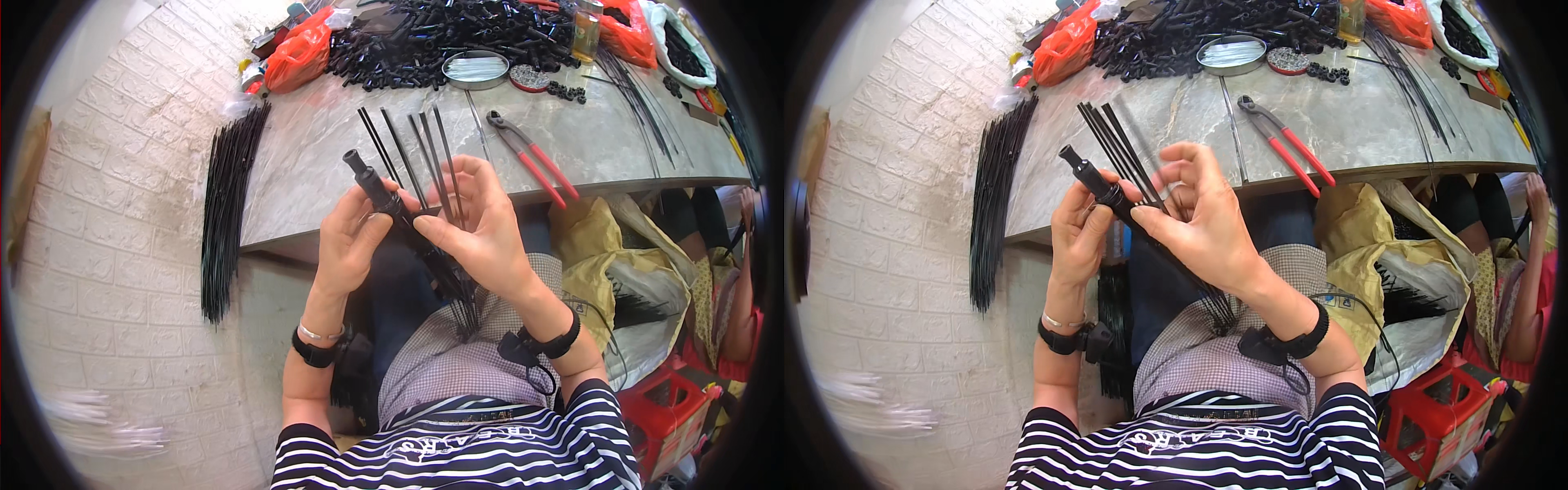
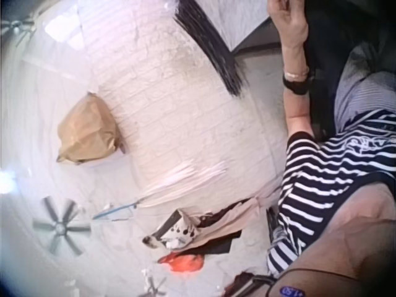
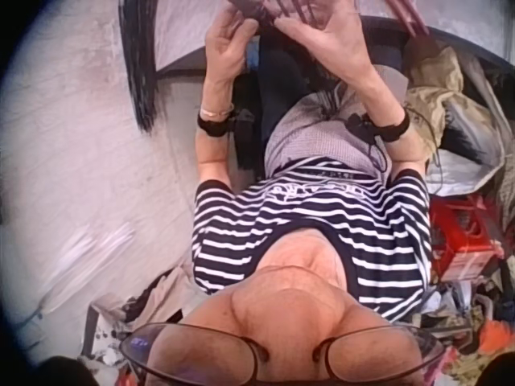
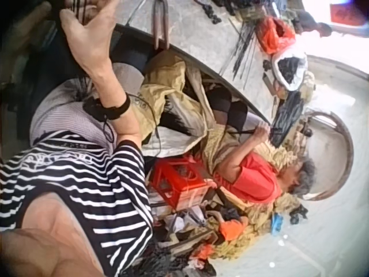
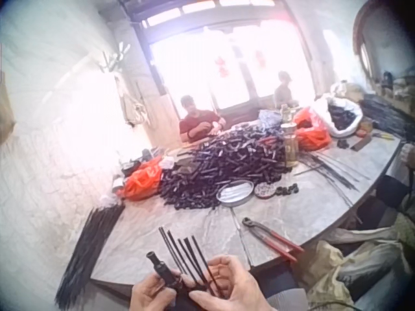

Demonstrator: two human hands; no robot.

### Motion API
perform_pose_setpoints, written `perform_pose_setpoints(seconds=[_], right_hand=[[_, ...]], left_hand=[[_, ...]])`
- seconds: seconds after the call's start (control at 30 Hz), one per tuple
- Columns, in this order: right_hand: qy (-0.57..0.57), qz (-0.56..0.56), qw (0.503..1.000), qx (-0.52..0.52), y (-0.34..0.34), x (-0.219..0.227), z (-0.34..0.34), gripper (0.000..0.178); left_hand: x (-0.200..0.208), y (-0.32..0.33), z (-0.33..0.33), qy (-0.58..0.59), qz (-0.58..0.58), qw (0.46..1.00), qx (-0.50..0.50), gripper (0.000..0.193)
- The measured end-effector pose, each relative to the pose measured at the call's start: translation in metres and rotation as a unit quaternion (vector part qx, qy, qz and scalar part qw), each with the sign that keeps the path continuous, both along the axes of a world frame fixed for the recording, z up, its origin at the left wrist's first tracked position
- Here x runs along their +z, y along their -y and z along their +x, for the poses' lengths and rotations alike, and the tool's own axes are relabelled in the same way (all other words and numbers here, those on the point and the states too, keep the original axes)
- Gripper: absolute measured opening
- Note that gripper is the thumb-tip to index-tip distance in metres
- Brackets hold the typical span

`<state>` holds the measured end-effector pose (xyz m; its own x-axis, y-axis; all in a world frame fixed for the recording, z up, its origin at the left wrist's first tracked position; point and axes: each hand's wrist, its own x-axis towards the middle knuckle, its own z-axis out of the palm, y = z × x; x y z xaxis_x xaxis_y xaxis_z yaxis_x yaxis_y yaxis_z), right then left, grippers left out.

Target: Manually assembling umbrella ribs and components at a production table.

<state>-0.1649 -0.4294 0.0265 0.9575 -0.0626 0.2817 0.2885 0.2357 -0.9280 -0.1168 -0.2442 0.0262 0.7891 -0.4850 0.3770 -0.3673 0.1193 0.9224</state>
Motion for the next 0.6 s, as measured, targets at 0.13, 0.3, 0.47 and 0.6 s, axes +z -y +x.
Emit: perform_pose_setpoints(seconds=[0.13,0.3,0.47,0.6], right_hand=[[0.003,-0.050,0.999,-0.011,-0.005,-0.012,0.004,0.019],[0.089,-0.121,0.980,-0.128,-0.006,-0.001,0.001,0.013],[0.110,-0.104,0.984,-0.098,-0.001,-0.003,0.003,0.008],[0.106,-0.092,0.987,-0.081,0.000,-0.005,0.000,0.007]], left_hand=[[-0.002,0.005,-0.001,-0.017,-0.013,1.000,-0.006,0.034],[-0.004,0.009,-0.002,-0.023,-0.015,1.000,0.009,0.039],[-0.001,0.015,-0.005,0.008,0.003,1.000,0.024,0.037],[0.000,0.014,-0.012,-0.001,0.006,0.999,0.045,0.034]])
